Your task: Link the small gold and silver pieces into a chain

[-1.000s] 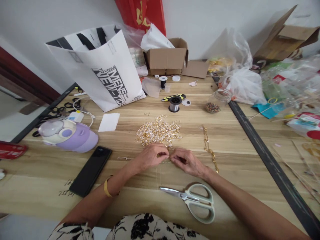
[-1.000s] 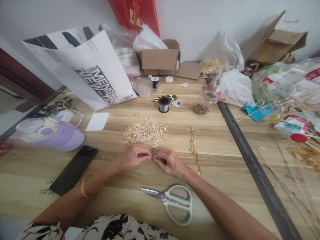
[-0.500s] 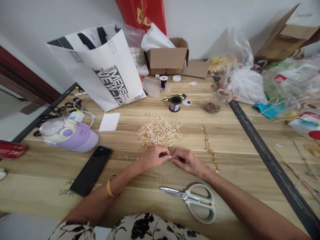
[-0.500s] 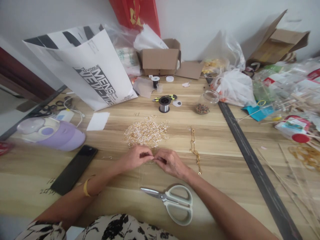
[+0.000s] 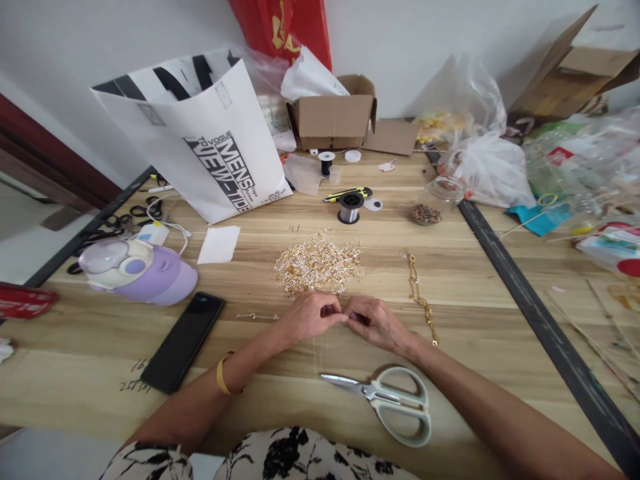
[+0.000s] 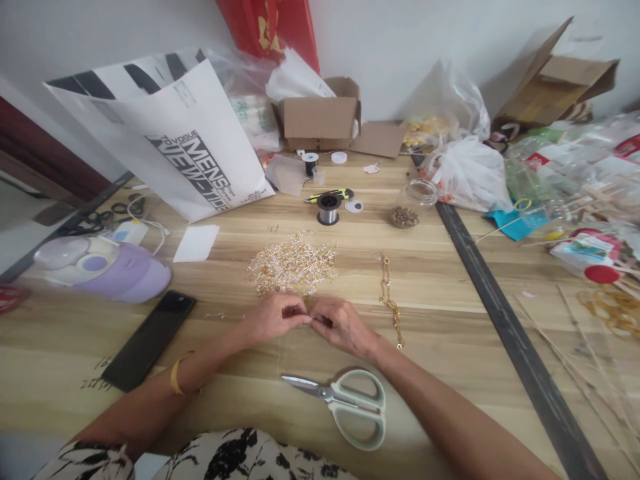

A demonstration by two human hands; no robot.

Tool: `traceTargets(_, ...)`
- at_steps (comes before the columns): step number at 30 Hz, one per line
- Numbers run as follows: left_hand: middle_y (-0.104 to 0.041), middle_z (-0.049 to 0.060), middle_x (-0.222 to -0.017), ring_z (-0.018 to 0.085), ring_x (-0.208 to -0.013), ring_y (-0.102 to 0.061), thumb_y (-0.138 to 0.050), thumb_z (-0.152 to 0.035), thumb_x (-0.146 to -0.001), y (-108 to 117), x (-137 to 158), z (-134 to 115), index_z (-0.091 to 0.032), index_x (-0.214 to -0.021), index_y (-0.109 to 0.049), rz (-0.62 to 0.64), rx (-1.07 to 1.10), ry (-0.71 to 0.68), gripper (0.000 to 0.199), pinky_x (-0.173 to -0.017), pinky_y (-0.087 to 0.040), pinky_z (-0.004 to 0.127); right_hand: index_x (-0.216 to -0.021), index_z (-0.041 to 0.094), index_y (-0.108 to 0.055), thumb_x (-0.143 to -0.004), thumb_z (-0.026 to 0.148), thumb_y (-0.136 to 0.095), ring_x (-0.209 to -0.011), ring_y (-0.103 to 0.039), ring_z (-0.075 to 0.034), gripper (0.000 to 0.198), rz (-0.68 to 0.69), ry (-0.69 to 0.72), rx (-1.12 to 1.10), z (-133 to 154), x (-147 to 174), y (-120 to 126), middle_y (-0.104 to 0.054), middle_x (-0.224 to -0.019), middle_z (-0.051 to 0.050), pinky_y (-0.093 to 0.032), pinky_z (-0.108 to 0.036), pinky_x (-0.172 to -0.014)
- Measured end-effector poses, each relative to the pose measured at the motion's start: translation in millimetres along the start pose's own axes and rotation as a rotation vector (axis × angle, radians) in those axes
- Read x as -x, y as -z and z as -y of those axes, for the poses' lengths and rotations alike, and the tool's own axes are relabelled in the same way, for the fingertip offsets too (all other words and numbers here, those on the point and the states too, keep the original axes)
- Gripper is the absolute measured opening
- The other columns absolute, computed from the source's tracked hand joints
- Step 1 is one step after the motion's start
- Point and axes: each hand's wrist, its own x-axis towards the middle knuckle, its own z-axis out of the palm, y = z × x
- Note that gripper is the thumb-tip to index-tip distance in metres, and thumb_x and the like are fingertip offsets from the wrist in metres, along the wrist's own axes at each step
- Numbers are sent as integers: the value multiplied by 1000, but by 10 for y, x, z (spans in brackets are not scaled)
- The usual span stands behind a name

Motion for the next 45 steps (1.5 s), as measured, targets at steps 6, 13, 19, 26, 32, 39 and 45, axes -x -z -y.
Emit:
traceTargets(6,-66,0,-67,11,-60,-54,-64,-20,-77,-26,-3,42,-15,-71,-67,-6,-4,-16,8,-59,-38,21,-77,16,-57,-90,28,-52,-58,-48,-12,19,14,-19,-2,-4,5,0,-53,-64,0,-37,-23,-56)
traceTargets(13,-66,0,-67,11,-61,-56,-62,-17,-77,12,-17,87,-14,-72,-68,12,61,22,8,-58,-39,20,-79,15,-59,-89,39,-52,-58,-45,-11,28,-45,-191,-202,23,-7,53,-54,-67,-1,-33,-21,-51)
traceTargets(19,-67,1,-66,11,-58,-55,-63,-17,-76,24,-25,88,-13,-72,-69,-8,44,31,8,-57,-39,20,-79,15,-54,-92,47,-44,-49,-38,-8,36,-166,-386,-456,3,-2,84,-44,-58,3,-30,-20,-45)
traceTargets(26,-66,1,-65,11,-58,-54,-63,-18,-77,2,-22,113,-13,-73,-69,-24,47,8,9,-57,-39,20,-89,15,-57,-85,45,-57,-49,-39,-8,29,-196,-366,-434,29,-12,71,-47,-60,4,-30,-20,-44)
traceTargets(32,-65,1,-65,10,-59,-55,-64,-17,-77,-52,-23,75,-13,-71,-68,-56,81,-23,8,-57,-39,20,-92,16,-56,-81,36,-65,-50,-43,-8,25,-80,-223,-314,43,12,26,-50,-61,4,-34,-19,-45)
traceTargets(39,-65,0,-65,11,-59,-54,-64,-17,-77,-84,-23,50,-14,-69,-68,-82,89,-48,10,-59,-40,21,-90,17,-53,-87,26,-56,-54,-44,-7,11,-65,-133,-203,-1,37,-12,-52,-68,2,-36,-19,-49)
traceTargets(45,-65,0,-65,11,-60,-55,-64,-16,-77,-85,-20,62,-15,-70,-68,-103,80,-55,8,-59,-40,21,-82,16,-56,-86,25,-56,-56,-44,-9,10,-98,-147,-180,-18,20,-13,-53,-68,1,-35,-20,-50)
